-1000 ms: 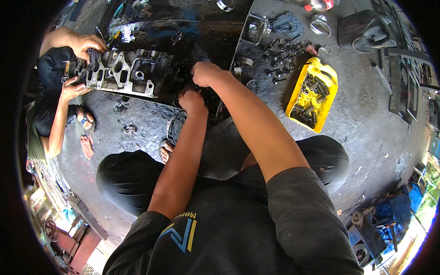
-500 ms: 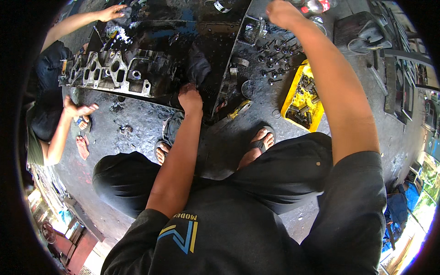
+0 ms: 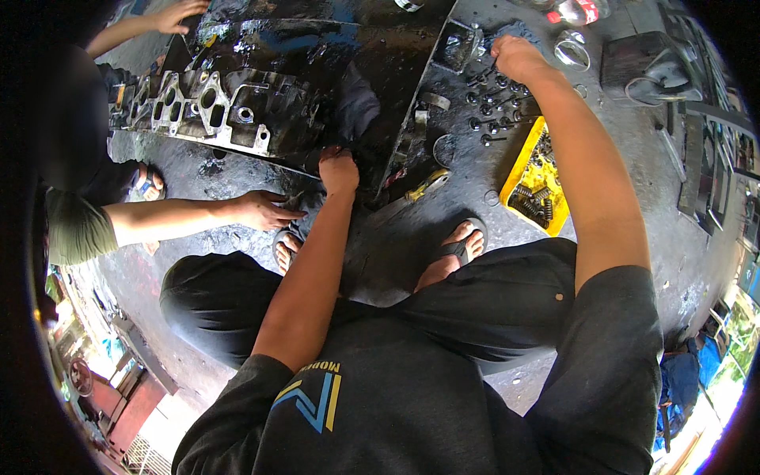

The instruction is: The person sits on the floor and wipes a disassembled engine cylinder head with a dark cloth. They repeatedly rub the surface and crevices, occasionally pausing to reposition the cloth or adjust their grip. A second person works on the same part nearby.

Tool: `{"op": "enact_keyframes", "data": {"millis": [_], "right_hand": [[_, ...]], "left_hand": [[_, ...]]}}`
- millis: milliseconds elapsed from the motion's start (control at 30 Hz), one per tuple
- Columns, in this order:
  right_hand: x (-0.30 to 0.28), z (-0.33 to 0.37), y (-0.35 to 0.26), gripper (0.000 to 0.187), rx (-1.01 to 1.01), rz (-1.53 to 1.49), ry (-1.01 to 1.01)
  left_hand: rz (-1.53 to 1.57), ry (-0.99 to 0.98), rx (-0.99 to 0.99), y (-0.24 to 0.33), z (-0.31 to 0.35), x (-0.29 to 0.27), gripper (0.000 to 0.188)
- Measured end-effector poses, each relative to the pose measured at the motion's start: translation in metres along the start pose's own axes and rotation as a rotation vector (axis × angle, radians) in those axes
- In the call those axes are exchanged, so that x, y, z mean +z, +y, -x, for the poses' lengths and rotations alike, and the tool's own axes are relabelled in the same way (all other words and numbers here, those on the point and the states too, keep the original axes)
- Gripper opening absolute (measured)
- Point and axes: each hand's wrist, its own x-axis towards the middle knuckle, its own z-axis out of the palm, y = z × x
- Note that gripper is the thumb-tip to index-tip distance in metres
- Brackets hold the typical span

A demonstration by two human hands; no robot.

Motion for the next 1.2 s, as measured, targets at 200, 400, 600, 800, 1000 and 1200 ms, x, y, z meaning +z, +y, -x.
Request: {"op": "enact_keyframes", "data": {"millis": [200,400,600,800,1000,1200], "right_hand": [[0.032,-0.016,0.015,0.023,-0.001,0.022,-0.013],[0.034,-0.015,0.019,0.026,-0.027,0.073,-0.017],[-0.031,-0.011,-0.033,0.032,0.004,0.195,0.143],[0.036,-0.012,-0.198,0.059,-0.274,-0.080,-0.167],[0.112,0.003,-0.221,0.054,-0.270,-0.095,-0.112],[0.077,-0.015,-0.177,0.059,0.052,-0.535,-0.185]], "left_hand": [[-0.154,-0.082,0.087,-0.001,0.000,-0.008,0.025],[-0.003,-0.109,-0.181,0.042,0.007,-0.004,0.048],[-0.139,-0.191,-0.104,0.059,0.010,-0.002,0.044],[-0.091,-0.141,-0.003,0.050,0.016,0.003,0.029],[0.220,-0.112,-0.048,0.025,-0.002,-0.021,0.019],[1.063,-0.146,-0.766,0.061,-0.015,-0.032,0.018]]}}
